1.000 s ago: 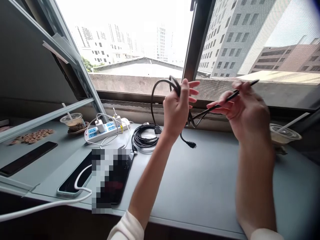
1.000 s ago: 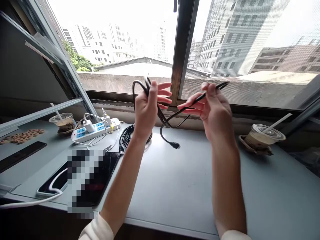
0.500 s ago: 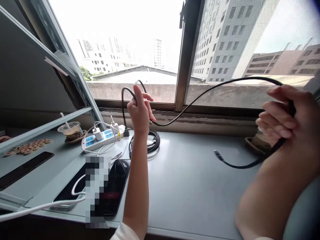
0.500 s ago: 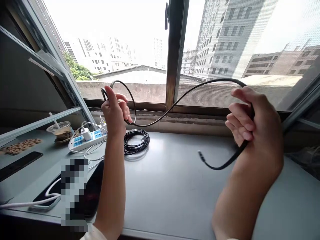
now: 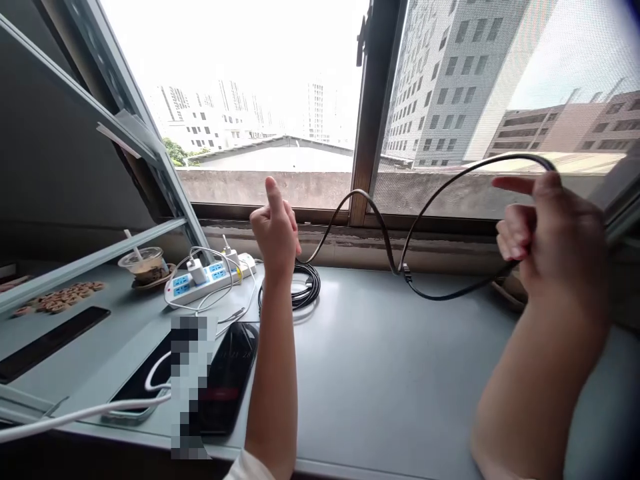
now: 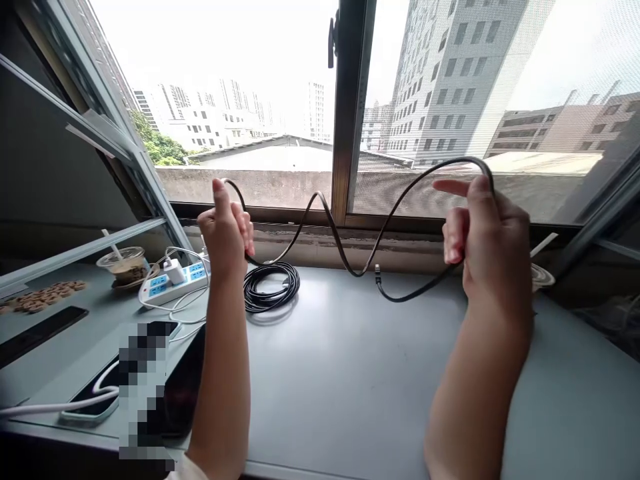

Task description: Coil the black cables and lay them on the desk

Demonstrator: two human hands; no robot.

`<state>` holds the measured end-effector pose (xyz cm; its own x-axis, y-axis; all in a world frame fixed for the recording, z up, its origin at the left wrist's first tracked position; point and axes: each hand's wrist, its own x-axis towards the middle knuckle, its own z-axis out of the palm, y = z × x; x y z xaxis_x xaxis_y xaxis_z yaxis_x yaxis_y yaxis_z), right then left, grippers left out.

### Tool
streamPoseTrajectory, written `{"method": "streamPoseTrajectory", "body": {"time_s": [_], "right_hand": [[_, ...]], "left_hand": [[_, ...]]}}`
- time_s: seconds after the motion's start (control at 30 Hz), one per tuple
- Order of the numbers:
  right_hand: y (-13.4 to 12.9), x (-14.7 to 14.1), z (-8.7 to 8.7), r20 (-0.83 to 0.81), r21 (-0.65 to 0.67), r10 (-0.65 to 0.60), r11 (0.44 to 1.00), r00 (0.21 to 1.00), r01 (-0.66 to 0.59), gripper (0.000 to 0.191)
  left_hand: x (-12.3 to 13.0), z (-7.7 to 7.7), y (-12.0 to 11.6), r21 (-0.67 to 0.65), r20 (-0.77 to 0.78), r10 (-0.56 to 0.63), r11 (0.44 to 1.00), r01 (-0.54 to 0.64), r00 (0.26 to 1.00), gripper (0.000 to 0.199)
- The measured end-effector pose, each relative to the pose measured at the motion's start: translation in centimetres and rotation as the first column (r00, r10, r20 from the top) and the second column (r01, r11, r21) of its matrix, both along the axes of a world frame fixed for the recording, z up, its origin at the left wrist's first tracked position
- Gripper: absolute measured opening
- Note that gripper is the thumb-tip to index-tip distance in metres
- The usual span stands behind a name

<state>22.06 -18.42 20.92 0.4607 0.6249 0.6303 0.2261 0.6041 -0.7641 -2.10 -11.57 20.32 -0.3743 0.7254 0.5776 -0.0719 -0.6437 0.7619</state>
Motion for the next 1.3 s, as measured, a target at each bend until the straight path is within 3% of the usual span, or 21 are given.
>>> {"method": "streamPoseTrajectory", "body": {"time_s": [0.1, 0.27, 0.47, 0.63, 0.73, 0.87, 0.97, 1.03, 1.17, 1.3], "right_hand": [[0.7, -0.5, -0.2, 0.039, -0.086, 0.043, 0.996, 0.998, -0.039, 0.03], [1.2, -2.4, -0.4, 0.049, -0.235, 0.254, 0.943, 0.966, -0.237, 0.036], [2.2, -5.6, -1.0, 0.107, -0.433, 0.574, 0.762, 0.812, -0.481, 0.046], [2.1, -6.6, -0.9, 0.101, -0.457, 0.734, 0.634, 0.672, -0.623, 0.053], [1.0, -6.6, -0.5, 0.176, -0.396, 0.721, 0.675, 0.67, -0.623, 0.049], [-0.1, -6.4, -0.5, 0.377, -0.421, 0.63, 0.769, 0.679, -0.481, 0.036], [0.1, -5.9, -0.9, 0.479, -0.501, 0.631, 0.767, 0.611, -0.4, 0.034], [0.6, -5.4, -1.2, 0.511, -0.519, 0.627, 0.77, 0.587, -0.371, 0.031], [1.8, -4.2, -1.6, 0.55, -0.484, 0.519, 0.837, 0.655, -0.256, 0.02], [2.5, -3.6, -1.6, 0.577, -0.393, 0.272, 0.919, 0.77, -0.031, 0.022]], "left_hand": [[0.1, 0.7, -0.5, 0.059, 0.158, -0.056, 0.997, 0.048, 0.986, 0.059], [0.3, 1.9, -2.0, 0.027, 0.311, -0.182, 0.983, 0.183, 0.933, 0.059], [1.9, 2.2, -3.3, -0.025, 0.272, -0.407, 0.903, 0.429, 0.872, 0.061], [4.4, 1.7, -4.0, -0.055, 0.224, -0.51, 0.844, 0.533, 0.831, 0.064], [5.5, 1.1, -3.9, -0.071, 0.143, -0.515, 0.847, 0.527, 0.845, 0.064], [5.9, 0.1, -3.2, -0.154, -0.187, -0.419, 0.906, 0.395, 0.888, 0.064], [5.6, -0.6, -2.5, -0.188, -0.374, -0.343, 0.938, 0.291, 0.862, 0.062], [5.2, -0.9, -2.1, -0.193, -0.424, -0.354, 0.935, 0.299, 0.833, 0.062], [4.8, -1.1, -2.0, -0.211, -0.462, -0.412, 0.911, 0.353, 0.785, 0.056], [4.5, -0.6, -3.1, -0.145, -0.45, -0.349, 0.937, 0.318, 0.822, 0.046]]}}
